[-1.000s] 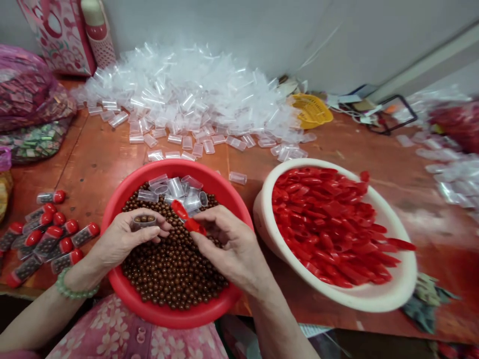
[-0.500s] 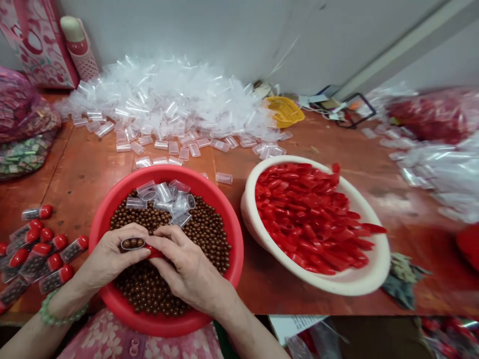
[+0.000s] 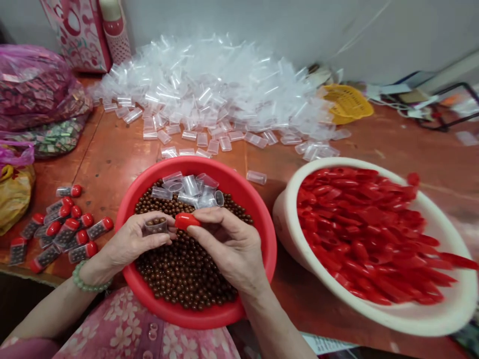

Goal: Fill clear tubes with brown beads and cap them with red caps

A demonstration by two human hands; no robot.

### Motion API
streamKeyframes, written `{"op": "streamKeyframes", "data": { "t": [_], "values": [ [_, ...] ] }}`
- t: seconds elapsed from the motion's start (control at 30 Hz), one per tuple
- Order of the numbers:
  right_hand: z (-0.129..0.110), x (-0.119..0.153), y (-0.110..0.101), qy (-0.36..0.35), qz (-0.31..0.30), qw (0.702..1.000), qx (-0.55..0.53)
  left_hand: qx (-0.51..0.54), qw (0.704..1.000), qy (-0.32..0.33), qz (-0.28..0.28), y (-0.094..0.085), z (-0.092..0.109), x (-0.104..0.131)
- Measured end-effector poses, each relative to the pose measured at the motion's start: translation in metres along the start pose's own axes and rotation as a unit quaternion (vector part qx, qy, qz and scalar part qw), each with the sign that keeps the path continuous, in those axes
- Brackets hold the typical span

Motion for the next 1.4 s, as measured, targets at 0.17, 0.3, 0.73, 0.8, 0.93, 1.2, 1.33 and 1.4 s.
{"op": "streamKeyframes", "data": {
  "t": [0.17,0.3,0.73,0.8,0.93,1.2,1.33,1.4],
  "values": [
    [-0.011,-0.014,0.015,-0.033,-0.047,0.998,-0.01,0.032,0.999,-0.021,-0.035,0.003,-0.007,-0.002],
    [-0.02,-0.02,0.024,-0.103,-0.106,0.988,0.049,0.051,0.996,-0.028,-0.061,0.003,-0.01,-0.002],
    [-0.014,-0.017,0.037,-0.168,-0.165,0.969,0.076,0.01,0.992,-0.032,-0.122,0.004,-0.013,-0.003],
    [-0.015,-0.016,0.037,-0.192,-0.173,0.963,0.079,0.03,0.99,-0.037,-0.13,0.005,-0.015,-0.003],
    [-0.012,-0.012,0.036,-0.231,-0.183,0.95,0.099,0.092,0.991,-0.01,-0.095,0.003,-0.012,-0.005],
    [-0.015,-0.004,0.048,-0.329,-0.151,0.894,0.262,0.218,0.97,-0.061,-0.088,0.011,-0.011,-0.007],
    [-0.019,-0.006,0.055,-0.368,-0.164,0.861,0.31,0.234,0.966,-0.066,-0.088,0.011,-0.01,-0.009],
    [-0.021,-0.007,0.055,-0.379,-0.159,0.859,0.306,0.237,0.963,-0.076,-0.105,0.012,-0.009,-0.008]
  ]
}}
Point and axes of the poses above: each hand's wrist, its own x-axis away from the middle knuckle, its own y-axis out of the palm, z = x × y, the point moved 5 cm from there along -x, towards the middle knuckle, and after that the axes turned 5 degrees about z, right-handed, at the moved point
